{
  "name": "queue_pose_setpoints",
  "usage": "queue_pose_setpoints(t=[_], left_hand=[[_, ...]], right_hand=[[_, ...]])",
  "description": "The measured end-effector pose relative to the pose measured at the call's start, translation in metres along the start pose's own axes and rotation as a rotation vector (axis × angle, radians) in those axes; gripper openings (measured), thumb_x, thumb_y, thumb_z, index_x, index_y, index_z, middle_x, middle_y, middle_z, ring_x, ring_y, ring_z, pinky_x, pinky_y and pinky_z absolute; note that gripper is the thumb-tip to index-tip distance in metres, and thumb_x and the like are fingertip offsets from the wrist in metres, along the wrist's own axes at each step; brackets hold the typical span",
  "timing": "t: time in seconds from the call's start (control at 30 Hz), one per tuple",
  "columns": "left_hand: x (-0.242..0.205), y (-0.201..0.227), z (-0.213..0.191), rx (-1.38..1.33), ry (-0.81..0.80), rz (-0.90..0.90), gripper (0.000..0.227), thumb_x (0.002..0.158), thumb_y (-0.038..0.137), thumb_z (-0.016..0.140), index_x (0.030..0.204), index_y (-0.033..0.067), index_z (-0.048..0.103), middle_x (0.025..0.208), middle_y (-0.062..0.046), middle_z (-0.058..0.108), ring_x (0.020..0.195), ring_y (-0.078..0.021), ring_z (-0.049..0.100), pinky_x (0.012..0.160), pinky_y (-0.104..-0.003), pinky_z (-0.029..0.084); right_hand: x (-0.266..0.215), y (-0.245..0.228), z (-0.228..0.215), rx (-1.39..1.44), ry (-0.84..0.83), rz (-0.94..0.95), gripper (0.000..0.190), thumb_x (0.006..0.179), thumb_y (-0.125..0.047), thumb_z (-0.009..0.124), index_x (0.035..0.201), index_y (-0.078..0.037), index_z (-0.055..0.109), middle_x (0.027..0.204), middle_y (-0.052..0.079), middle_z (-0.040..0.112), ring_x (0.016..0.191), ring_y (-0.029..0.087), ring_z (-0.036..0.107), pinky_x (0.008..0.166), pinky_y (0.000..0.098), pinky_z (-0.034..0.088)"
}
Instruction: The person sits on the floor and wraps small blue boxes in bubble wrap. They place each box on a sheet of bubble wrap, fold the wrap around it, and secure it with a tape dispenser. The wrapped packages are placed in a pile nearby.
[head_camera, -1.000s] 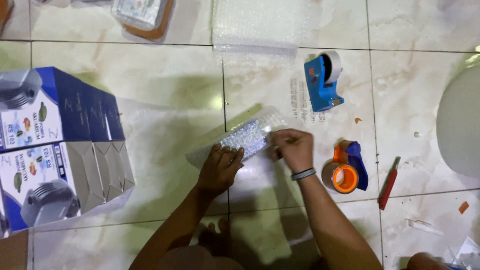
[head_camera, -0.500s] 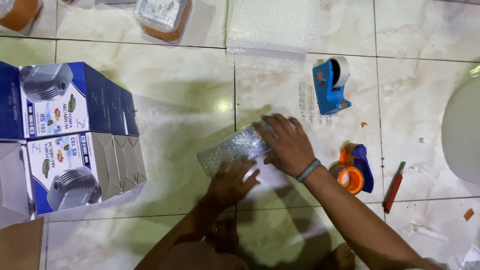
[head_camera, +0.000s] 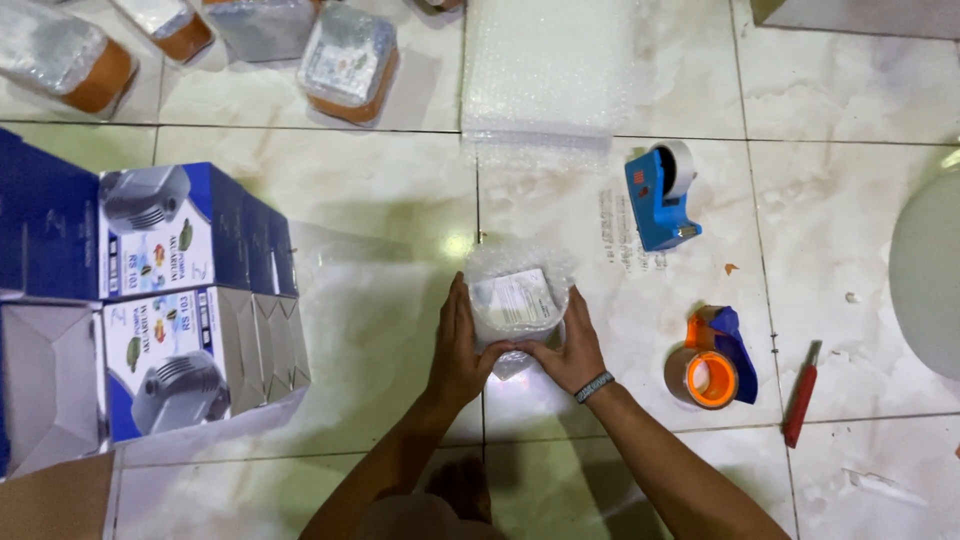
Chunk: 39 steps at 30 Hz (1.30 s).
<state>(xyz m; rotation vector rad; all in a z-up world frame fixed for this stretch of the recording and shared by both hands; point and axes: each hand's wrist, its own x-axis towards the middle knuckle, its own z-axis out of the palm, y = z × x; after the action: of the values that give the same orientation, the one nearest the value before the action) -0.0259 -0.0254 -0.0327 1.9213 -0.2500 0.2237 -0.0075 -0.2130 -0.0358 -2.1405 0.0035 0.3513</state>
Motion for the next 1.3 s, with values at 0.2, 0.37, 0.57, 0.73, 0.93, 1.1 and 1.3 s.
queue_pose_setpoints(t=[0.2,0.37,0.57,0.73,0.93,1.1,1.3], left_hand=[[-0.01,-0.022,0.012,0.527,0.009,0.588,0.056,0.08,0.042,0.066,0.122,0.0062,0.056,0.115,-0.013,0.054,0.109,-0.0298,0.052,0.098,-0.047,0.038],[-0.007,0.001,0.018,0.416,0.023,0.376,0.049,0.092,0.032,0.055,0.127,-0.0002,0.046,0.09,-0.006,0.062,0.084,-0.0233,0.062,0.094,-0.048,0.044],[-0.002,0.008,0.014,0.395,0.257,0.122,0.084,0.068,0.029,0.081,0.132,-0.0032,0.037,0.119,-0.02,0.041,0.109,-0.0385,0.045,0.097,-0.051,0.037],[0.016,0.031,-0.001,-0.396,0.022,-0.439,0.105,0.073,0.005,0.071,0.145,0.0005,-0.005,0.103,-0.017,0.047,0.099,-0.0303,0.046,0.094,-0.044,0.034],[0.024,0.045,-0.02,-0.31,-0.195,-0.405,0.085,0.079,0.007,0.065,0.146,0.0035,0.013,0.105,-0.019,0.055,0.104,-0.0318,0.052,0.096,-0.048,0.037],[0.014,0.021,-0.008,-0.203,-0.125,-0.229,0.07,0.074,-0.005,0.058,0.14,0.0031,0.034,0.106,-0.022,0.054,0.109,-0.0406,0.053,0.098,-0.052,0.035],[0.01,0.014,-0.006,0.094,-0.048,0.433,0.034,0.077,0.0,0.064,0.11,0.0079,0.066,0.112,-0.013,0.061,0.103,-0.0364,0.059,0.09,-0.05,0.046]], right_hand=[[-0.004,-0.026,-0.037,-0.419,-0.021,-0.8,0.048,0.081,-0.027,0.068,0.124,-0.01,0.056,0.126,0.008,0.056,0.124,0.03,0.046,0.107,0.0516,0.024],[0.009,-0.018,-0.032,0.031,0.133,-0.53,0.042,0.078,-0.007,0.071,0.114,-0.004,0.048,0.106,0.012,0.063,0.063,0.024,0.065,0.069,0.0394,0.054],[0.011,-0.066,-0.041,-0.092,0.03,-0.507,0.042,0.084,-0.009,0.063,0.124,-0.01,0.051,0.125,0.014,0.051,0.06,0.026,0.065,0.062,0.0397,0.054],[0.018,-0.062,-0.042,-0.015,-0.109,-0.464,0.066,0.07,-0.014,0.078,0.129,-0.008,0.049,0.127,0.013,0.053,0.061,0.024,0.062,0.065,0.036,0.053],[0.017,-0.057,-0.035,-0.213,0.019,-0.602,0.058,0.069,-0.021,0.078,0.123,-0.018,0.057,0.118,0.001,0.061,0.064,0.018,0.062,0.077,0.035,0.04],[-0.009,-0.051,-0.03,-0.432,0.169,-0.81,0.015,0.078,-0.017,0.068,0.092,-0.024,0.069,0.094,-0.008,0.069,0.07,0.016,0.059,0.078,0.0375,0.032],[-0.01,-0.03,-0.039,-0.691,0.327,-0.969,0.016,0.085,-0.034,0.061,0.099,-0.028,0.066,0.113,-0.016,0.064,0.091,0.016,0.052,0.075,0.0369,0.027]])
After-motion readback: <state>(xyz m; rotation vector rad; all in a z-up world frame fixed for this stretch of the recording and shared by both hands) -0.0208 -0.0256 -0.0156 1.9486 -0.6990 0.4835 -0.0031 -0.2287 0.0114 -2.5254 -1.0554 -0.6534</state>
